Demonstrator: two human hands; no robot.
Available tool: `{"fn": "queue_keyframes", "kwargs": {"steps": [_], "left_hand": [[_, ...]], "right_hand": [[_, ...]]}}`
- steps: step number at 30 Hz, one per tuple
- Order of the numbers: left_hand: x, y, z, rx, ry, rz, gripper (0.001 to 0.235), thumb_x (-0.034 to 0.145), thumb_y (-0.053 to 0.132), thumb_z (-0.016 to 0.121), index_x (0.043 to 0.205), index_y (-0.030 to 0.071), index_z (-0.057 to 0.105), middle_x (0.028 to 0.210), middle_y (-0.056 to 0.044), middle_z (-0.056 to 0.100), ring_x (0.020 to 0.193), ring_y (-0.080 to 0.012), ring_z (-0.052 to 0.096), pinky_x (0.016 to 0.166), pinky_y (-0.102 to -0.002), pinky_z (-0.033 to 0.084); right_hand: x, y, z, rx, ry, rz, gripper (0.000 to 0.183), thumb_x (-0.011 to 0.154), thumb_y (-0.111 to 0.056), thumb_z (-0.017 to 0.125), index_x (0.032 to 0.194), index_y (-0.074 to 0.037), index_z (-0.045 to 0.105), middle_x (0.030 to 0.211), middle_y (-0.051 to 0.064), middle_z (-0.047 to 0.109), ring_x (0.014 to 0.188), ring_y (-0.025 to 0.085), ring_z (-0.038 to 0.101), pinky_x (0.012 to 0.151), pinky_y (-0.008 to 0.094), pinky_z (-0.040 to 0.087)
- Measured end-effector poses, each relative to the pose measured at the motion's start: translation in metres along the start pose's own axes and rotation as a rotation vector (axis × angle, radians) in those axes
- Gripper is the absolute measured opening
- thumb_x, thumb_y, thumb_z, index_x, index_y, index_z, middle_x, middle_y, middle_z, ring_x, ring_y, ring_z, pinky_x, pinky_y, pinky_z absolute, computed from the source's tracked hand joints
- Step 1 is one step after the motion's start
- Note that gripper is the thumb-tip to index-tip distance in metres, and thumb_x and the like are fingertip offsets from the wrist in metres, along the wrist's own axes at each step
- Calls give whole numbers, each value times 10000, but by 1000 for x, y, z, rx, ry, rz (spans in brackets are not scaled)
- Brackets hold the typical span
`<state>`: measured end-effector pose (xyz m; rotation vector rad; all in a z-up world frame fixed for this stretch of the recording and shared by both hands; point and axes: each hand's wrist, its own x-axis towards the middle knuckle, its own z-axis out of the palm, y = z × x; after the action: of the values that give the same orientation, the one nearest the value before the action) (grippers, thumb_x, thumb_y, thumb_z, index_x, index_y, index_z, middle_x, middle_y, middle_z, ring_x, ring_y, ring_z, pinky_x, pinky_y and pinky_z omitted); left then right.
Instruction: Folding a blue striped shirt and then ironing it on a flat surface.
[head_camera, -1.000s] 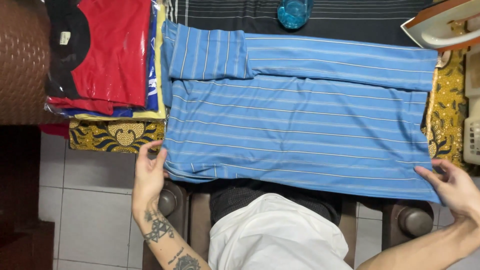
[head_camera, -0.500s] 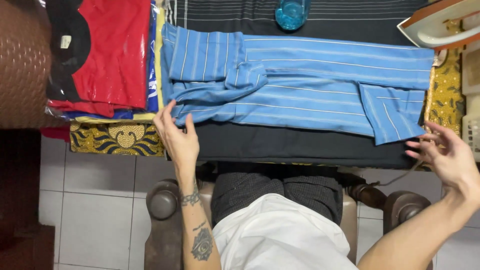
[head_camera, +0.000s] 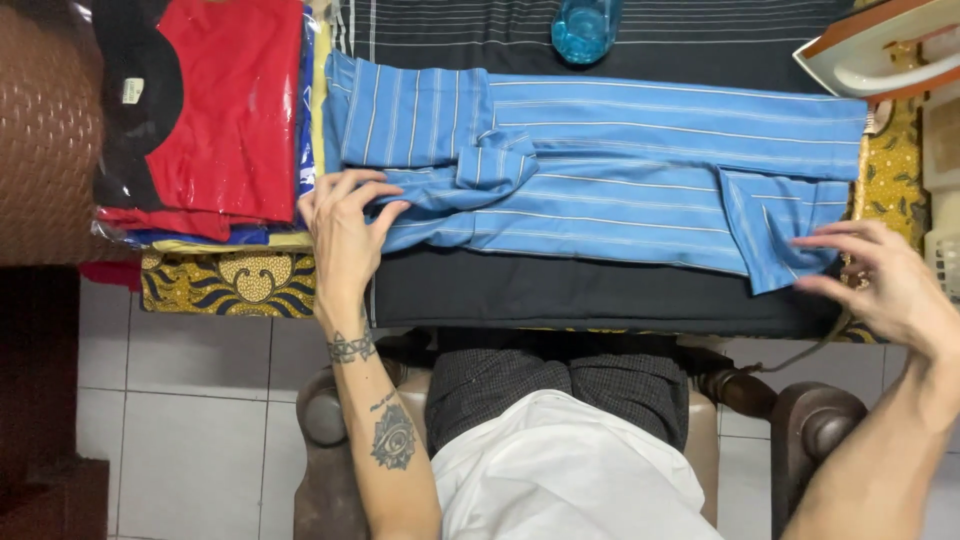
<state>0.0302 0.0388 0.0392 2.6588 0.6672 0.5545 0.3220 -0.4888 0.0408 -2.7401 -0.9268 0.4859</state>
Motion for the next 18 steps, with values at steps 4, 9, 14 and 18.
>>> {"fn": "queue_keyframes", "kwargs": {"steps": [4,9,14,18], "left_hand": [[10,3,-8,-354,-119,-25,185,1044,228,654,968,69,709,890,-45,751,731,-223,646,727,-379,447],[17,-5,-2,-591,26,-82,152,1068,161,612,1039,40,698,1016,-66,737,986,-193,684,885,-312,524],[33,-13,22,-213,311,-327,147,1037,246,658,1010,113,714,874,-98,790,614,-241,677,602,-406,506],[15,-8,19,-140,235,-390,272,1038,342,645,1135,89,664,1071,-127,718,1014,-304,669,855,-458,489]], "right_hand": [[20,23,16,-128,-176,-86,655,637,-403,889,1273,-336,750,1218,70,643,1173,277,573,1024,422,471],[27,36,14,234,24,-29,156,1002,-203,697,1110,-118,770,1155,71,712,1074,224,634,1014,390,485],[48,81,43,567,374,359,83,1274,-214,640,1252,-154,587,704,-19,512,527,46,288,427,315,186],[27,54,23,458,199,399,370,1184,-404,657,1399,-103,666,898,78,621,762,172,511,688,332,365]]}}
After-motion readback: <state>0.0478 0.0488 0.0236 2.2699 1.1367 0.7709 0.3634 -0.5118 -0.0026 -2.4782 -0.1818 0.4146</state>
